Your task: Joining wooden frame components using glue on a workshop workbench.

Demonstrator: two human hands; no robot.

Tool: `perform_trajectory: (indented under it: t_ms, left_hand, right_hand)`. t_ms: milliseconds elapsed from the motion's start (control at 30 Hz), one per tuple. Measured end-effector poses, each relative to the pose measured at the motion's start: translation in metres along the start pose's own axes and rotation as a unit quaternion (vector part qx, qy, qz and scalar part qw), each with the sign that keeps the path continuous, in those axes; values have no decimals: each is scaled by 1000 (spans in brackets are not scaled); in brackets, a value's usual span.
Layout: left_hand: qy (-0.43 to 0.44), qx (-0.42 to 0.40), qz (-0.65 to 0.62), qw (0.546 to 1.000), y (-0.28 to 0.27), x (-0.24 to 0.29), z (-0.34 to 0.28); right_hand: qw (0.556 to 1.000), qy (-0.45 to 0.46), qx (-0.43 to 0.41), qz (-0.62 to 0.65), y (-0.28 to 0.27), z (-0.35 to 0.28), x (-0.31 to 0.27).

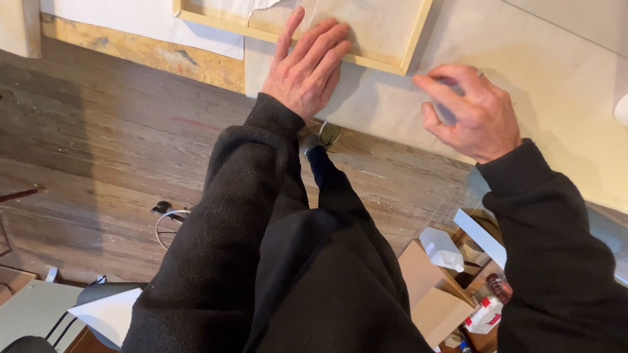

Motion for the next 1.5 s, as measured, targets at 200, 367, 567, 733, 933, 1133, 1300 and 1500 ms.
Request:
perform_trajectory:
  t_ms: [200, 367, 567, 733, 933, 1133, 1300, 1500]
  left_hand:
    - [3, 3, -6, 1000, -6, 1, 2]
    - [0, -4, 5, 1000, -2, -1, 0]
    - [4, 9, 51, 999, 23, -5, -3]
    - [4, 22, 43, 999, 21, -4, -6]
    - [0, -9, -3, 1000, 28, -2, -13]
    - [-20, -13, -84, 996, 4, -8, 0]
    - [-15, -1, -46, 999, 7, -2, -3]
    - [-16, 6, -51, 999, -7, 0, 0]
  right_hand:
    - [1000, 13, 12, 10, 9, 10, -8]
    - [1000, 13, 15, 1, -1, 19, -17]
    - [988, 44, 50, 140, -18, 23, -41]
    - [934, 109, 115, 320, -44, 63, -102]
    - [944, 155, 154, 246, -22, 57, -105]
    - [933, 216, 185, 221, 22, 27, -91]
    - [952, 193, 164, 173, 28, 25, -81]
    - [963, 174, 154, 136, 24, 22, -74]
Point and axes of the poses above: each hand's wrist, its own z-axis towards the middle knuckle, its own y-axis out of the palm, x = y × z, the point moved 3 cm from there along z, towards the middle knuckle, and after that the axes turned 10 degrees about -x, right-handed, at the moved point
